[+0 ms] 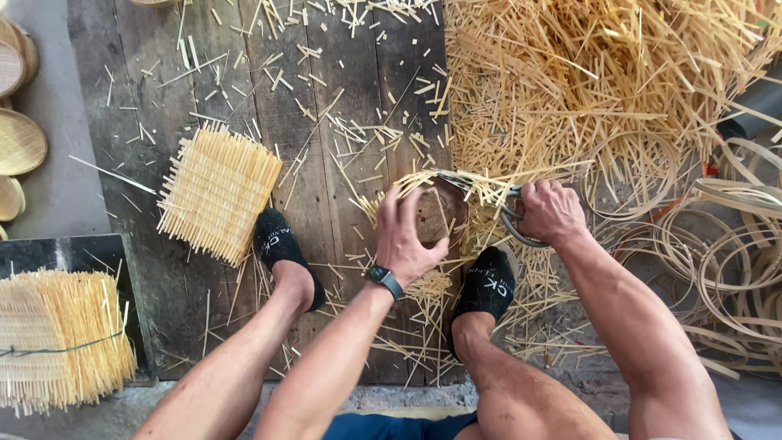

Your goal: The person sits on the floor assembling woven bamboo sheets onto round wooden steamer bases. They press a woven bamboo mat over a wooden base, trim the overhanging bamboo strips with shears, and set finished pieces aside with a stack of completed ones.

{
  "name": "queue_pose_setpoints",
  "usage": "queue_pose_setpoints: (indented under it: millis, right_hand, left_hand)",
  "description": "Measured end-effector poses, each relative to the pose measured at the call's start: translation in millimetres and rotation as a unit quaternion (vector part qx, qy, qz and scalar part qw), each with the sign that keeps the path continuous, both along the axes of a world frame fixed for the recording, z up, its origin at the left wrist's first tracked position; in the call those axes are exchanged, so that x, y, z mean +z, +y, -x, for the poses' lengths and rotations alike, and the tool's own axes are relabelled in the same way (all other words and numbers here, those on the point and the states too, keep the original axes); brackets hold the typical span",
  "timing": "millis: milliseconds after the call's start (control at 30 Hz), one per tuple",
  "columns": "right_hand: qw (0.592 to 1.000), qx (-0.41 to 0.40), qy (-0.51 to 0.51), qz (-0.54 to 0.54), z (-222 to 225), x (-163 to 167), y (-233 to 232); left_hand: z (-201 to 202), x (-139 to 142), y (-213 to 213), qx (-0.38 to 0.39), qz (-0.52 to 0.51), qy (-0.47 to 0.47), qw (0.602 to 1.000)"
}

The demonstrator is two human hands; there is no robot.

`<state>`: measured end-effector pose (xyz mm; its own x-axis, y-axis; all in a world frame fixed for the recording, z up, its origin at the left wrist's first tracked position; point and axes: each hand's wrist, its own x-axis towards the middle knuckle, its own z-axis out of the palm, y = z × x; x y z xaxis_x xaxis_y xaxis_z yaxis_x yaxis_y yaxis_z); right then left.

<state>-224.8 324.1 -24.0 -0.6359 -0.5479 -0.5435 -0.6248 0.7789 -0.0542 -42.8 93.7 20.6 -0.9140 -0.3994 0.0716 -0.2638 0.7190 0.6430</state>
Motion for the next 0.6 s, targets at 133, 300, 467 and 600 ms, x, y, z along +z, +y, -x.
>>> queue_pose_setpoints:
  millis: [133,300,467,600]
  right_hand:
    - [0.996,0.023,0.066,0.063,-4.7,-0.9,6.3]
    - [0.994,0.037,0.087,0.05,-9.6,-18.2,-0.2]
    - [0.999,-0.007,-0.015,-0.028,1.0,-19.6,13.9]
    - [0.998,0.03,0.048,0.01,4.3,-15.2,9.5]
  left_hand:
    - [-2.7,-10.1,26.9,0.087,-0.111,-0.031,0.99]
    - [-2.7,-16.3,24.8,0.014,-0.052,-0.042,0.998]
    - [-1.9,-12.1,18.2,0.037,-0.104,-0.036,0.993]
    - [-1.3,-12.6,17.3,0.047,-0.118,-0.036,0.991]
